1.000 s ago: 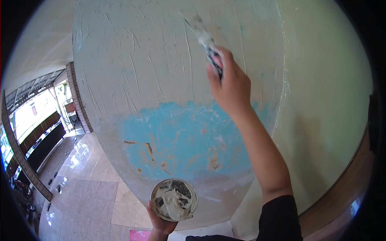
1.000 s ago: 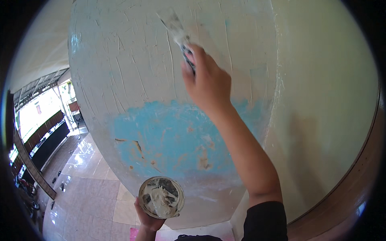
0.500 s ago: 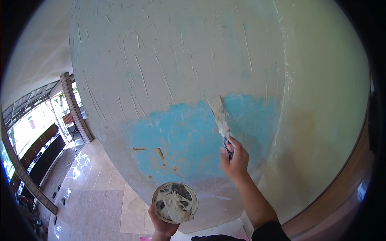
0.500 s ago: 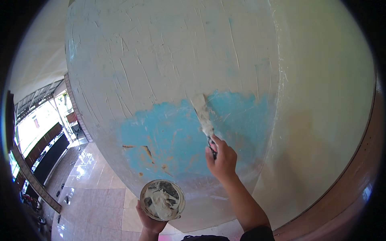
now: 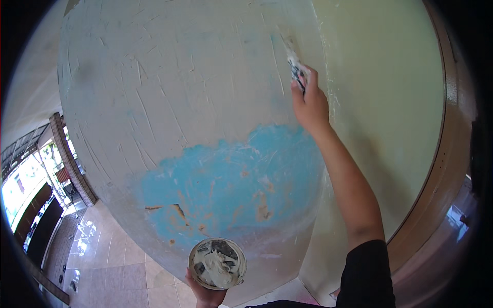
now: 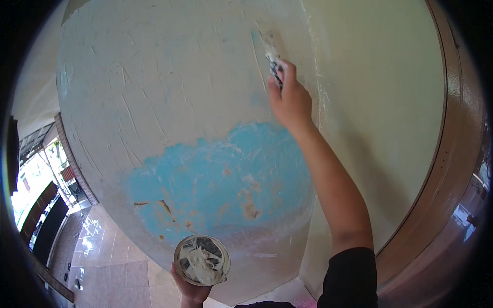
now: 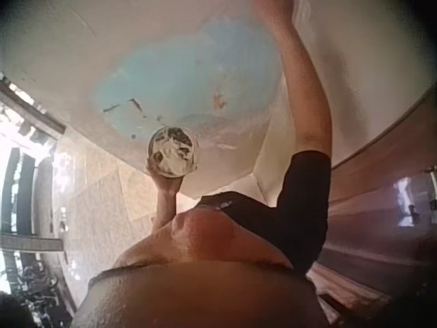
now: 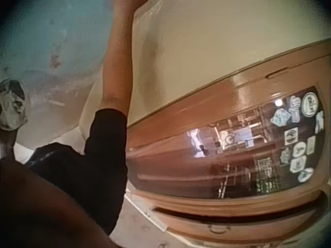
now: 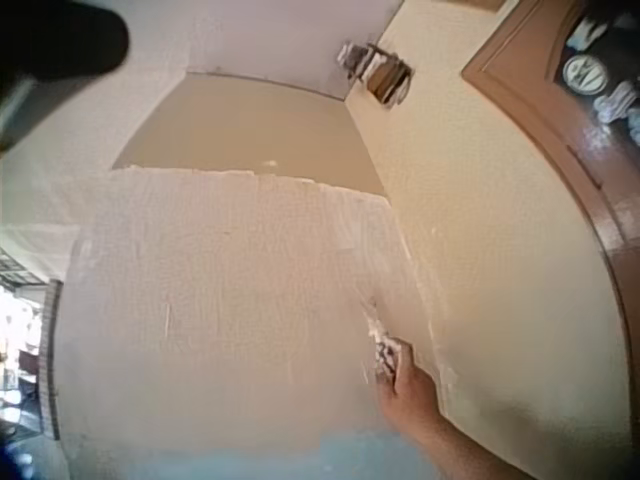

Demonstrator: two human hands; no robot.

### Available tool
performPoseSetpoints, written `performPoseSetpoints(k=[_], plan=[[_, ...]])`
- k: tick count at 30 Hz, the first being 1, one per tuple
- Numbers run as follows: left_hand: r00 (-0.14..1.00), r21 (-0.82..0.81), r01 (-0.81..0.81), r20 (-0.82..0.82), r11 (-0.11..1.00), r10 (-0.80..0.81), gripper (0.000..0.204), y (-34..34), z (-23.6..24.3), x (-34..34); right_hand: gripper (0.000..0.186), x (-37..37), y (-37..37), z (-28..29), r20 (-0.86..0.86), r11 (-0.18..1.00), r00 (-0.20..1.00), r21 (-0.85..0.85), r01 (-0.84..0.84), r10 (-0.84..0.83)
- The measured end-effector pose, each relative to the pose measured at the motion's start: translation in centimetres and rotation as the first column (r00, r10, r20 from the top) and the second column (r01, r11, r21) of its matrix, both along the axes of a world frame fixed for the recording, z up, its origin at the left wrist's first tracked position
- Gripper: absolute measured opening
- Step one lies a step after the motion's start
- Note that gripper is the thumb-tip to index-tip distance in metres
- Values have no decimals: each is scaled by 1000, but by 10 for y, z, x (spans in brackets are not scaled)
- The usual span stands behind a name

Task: The person applies wall filler compound to a damaged wall surface using a putty knife.

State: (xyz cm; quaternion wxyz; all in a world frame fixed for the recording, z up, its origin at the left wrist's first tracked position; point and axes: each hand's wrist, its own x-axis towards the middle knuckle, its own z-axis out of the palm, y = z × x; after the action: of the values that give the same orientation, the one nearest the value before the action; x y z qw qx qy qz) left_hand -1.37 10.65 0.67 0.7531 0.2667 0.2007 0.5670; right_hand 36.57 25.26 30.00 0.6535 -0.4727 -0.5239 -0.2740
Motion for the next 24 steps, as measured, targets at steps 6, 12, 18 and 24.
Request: performPoseSetpoints(k=[6,12,18,24], plan=[[999,16,-31,12,999,31,88,-6,4,3,41,-10,-5,13,224,925,958,-295,241,-178],[999,-6,-47,15,999,47,87,-5,1,2,45,-8,-20,-122,228,927,963,-308,214,-146],[999,-30,5,49,1000,-3,86,-5,3,-1,44,-7,-34,-241,83,987,995,-155,-40,54],[1000,-7,13,-28,1000,-13,85,-6,13,4,43,-15,-29,-82,124,999,992,-51,13,-6]])
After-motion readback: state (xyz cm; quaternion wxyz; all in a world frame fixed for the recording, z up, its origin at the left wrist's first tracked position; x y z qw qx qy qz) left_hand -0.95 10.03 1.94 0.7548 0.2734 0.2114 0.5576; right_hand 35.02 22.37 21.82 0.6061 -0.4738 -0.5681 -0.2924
